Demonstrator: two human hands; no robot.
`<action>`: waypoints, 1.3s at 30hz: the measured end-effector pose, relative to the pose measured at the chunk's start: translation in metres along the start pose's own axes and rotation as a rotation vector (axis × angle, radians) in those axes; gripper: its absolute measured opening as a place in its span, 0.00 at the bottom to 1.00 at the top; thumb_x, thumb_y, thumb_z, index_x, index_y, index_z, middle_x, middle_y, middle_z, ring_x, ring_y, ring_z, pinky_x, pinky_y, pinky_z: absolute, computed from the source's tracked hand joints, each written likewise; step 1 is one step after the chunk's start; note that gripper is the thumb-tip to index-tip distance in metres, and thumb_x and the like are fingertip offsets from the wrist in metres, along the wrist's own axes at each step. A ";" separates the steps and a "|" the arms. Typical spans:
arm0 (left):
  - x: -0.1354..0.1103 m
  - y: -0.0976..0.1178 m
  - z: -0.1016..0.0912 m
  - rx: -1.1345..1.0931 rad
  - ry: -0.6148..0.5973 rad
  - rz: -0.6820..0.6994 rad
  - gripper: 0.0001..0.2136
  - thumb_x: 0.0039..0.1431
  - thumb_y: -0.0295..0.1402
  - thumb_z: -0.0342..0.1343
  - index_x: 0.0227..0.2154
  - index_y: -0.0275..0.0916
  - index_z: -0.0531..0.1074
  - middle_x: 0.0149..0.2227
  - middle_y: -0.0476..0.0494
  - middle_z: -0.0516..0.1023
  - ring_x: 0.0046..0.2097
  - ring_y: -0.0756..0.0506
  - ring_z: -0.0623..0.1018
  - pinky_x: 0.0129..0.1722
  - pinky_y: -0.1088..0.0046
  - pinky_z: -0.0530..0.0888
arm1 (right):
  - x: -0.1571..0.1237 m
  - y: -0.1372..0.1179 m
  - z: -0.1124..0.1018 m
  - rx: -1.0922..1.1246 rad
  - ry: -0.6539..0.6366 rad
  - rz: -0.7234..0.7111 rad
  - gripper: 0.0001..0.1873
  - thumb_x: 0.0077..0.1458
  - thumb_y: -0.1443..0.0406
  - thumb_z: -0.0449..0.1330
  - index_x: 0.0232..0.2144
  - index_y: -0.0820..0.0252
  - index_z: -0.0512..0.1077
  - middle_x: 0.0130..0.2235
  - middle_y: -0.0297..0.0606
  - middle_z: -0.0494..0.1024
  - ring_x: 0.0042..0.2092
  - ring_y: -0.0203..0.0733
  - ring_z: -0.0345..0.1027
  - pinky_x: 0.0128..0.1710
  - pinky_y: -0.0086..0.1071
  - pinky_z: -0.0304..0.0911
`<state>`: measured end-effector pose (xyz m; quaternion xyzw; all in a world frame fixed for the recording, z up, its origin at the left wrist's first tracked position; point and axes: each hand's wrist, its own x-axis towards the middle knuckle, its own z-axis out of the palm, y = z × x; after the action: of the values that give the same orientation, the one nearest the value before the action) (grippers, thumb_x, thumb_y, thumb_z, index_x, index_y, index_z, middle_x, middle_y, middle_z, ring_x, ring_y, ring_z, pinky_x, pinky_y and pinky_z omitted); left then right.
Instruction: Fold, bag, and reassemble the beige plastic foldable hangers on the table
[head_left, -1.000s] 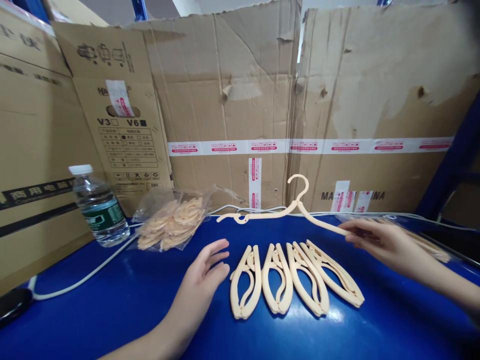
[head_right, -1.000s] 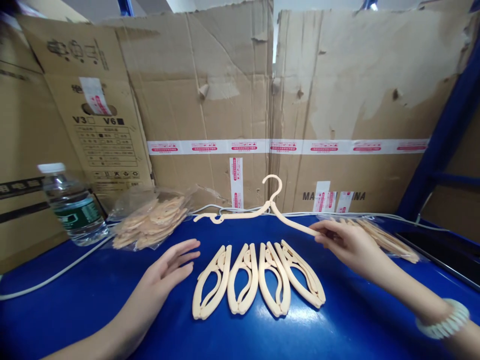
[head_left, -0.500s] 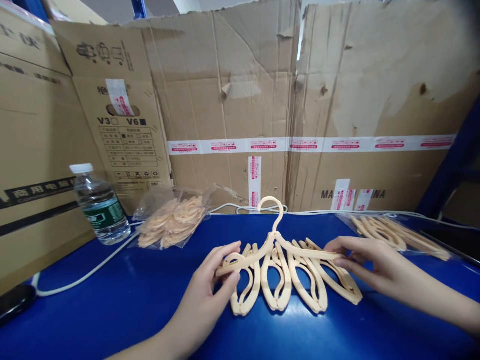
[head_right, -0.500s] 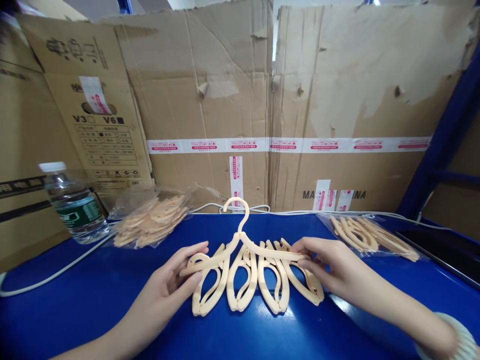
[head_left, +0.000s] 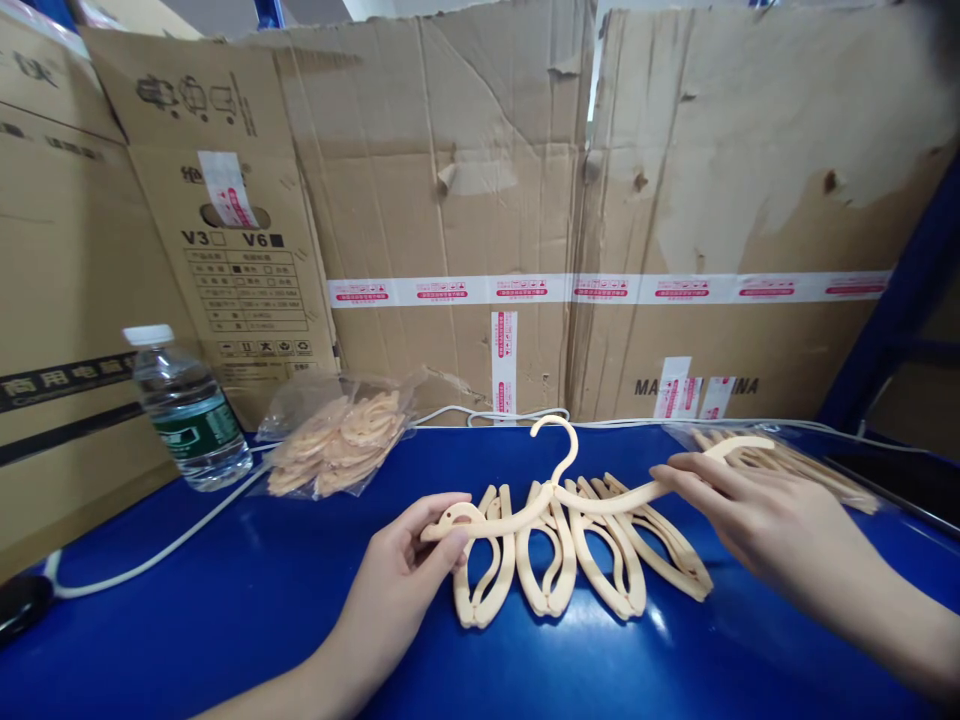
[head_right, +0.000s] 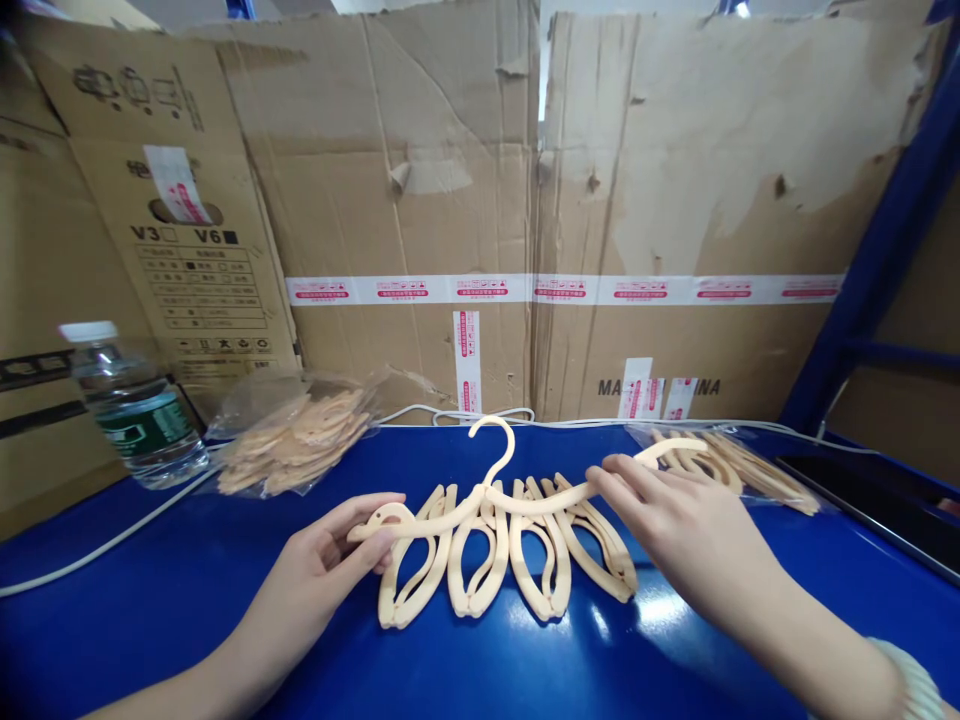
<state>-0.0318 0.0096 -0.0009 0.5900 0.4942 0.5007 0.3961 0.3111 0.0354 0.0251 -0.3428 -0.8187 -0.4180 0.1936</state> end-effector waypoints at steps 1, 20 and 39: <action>-0.001 0.001 0.000 -0.005 0.002 -0.002 0.18 0.51 0.43 0.63 0.43 0.40 0.76 0.35 0.46 0.81 0.34 0.45 0.78 0.37 0.71 0.75 | 0.000 0.000 -0.001 -0.032 0.004 -0.009 0.21 0.60 0.77 0.43 0.45 0.65 0.74 0.45 0.49 0.80 0.34 0.48 0.76 0.28 0.38 0.67; 0.000 0.004 0.002 -0.071 0.068 -0.021 0.21 0.49 0.42 0.65 0.45 0.38 0.72 0.33 0.47 0.80 0.36 0.45 0.80 0.41 0.70 0.76 | 0.016 -0.002 -0.003 1.276 -0.134 0.645 0.15 0.57 0.55 0.63 0.44 0.52 0.78 0.42 0.40 0.81 0.43 0.46 0.76 0.43 0.37 0.73; -0.013 0.009 0.012 -0.186 -0.107 0.074 0.11 0.59 0.35 0.61 0.29 0.42 0.62 0.22 0.56 0.73 0.24 0.52 0.76 0.26 0.78 0.75 | 0.024 -0.057 -0.028 1.762 -0.517 0.570 0.17 0.59 0.57 0.62 0.50 0.52 0.73 0.51 0.42 0.76 0.48 0.44 0.73 0.50 0.40 0.69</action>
<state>-0.0186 -0.0045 0.0033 0.5944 0.4014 0.5265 0.4564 0.2539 -0.0018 0.0239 -0.3417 -0.7421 0.4987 0.2894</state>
